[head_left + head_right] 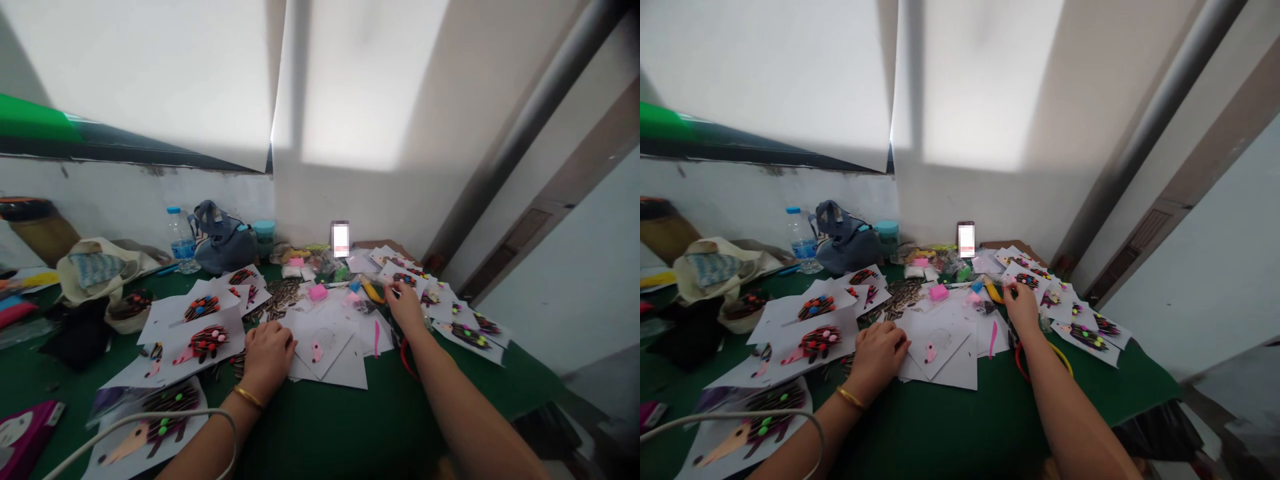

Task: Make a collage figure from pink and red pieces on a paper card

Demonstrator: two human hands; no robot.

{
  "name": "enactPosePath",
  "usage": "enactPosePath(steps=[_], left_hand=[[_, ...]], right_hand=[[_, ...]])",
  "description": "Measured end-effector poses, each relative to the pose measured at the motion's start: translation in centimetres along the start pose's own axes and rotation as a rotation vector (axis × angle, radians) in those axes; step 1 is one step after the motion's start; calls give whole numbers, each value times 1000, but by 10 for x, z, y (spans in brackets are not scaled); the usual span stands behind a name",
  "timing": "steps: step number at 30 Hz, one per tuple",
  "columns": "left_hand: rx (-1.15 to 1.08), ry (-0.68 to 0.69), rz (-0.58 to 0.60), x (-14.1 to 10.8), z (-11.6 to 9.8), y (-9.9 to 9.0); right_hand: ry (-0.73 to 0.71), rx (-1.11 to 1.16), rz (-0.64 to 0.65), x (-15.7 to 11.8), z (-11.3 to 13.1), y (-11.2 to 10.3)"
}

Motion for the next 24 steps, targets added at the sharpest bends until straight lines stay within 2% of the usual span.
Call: enactPosePath(steps=[3, 5, 9, 12, 16, 21, 24], left_hand=[[-11, -31, -31, 0, 2, -1], [-47, -27, -69, 0, 2, -3], [-283, 143, -175, -5, -6, -8], [-570, 240, -167, -12, -15, -4], [-763, 204, -83, -16, -22, 9], [-942, 168, -27, -9, -20, 21], [-943, 132, -36, -7, -14, 26]], right_hand=[[-84, 111, -18, -22, 21, 0], [-257, 327, -37, -43, 44, 1], [-554, 489, -9, -95, 95, 11], [-638, 543, 19, -127, 120, 26], [-666, 539, 11, -147, 129, 42], [-668, 531, 15, -148, 121, 47], [-688, 531, 26, -149, 119, 50]])
Point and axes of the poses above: each hand's wrist, its own x-axis towards the middle knuckle, its own y-axis out of the palm, z = x × y, the point moved 4 cm from there along x, towards the middle knuckle, and after that the axes turned 11 degrees about z, right-handed, at the moved point
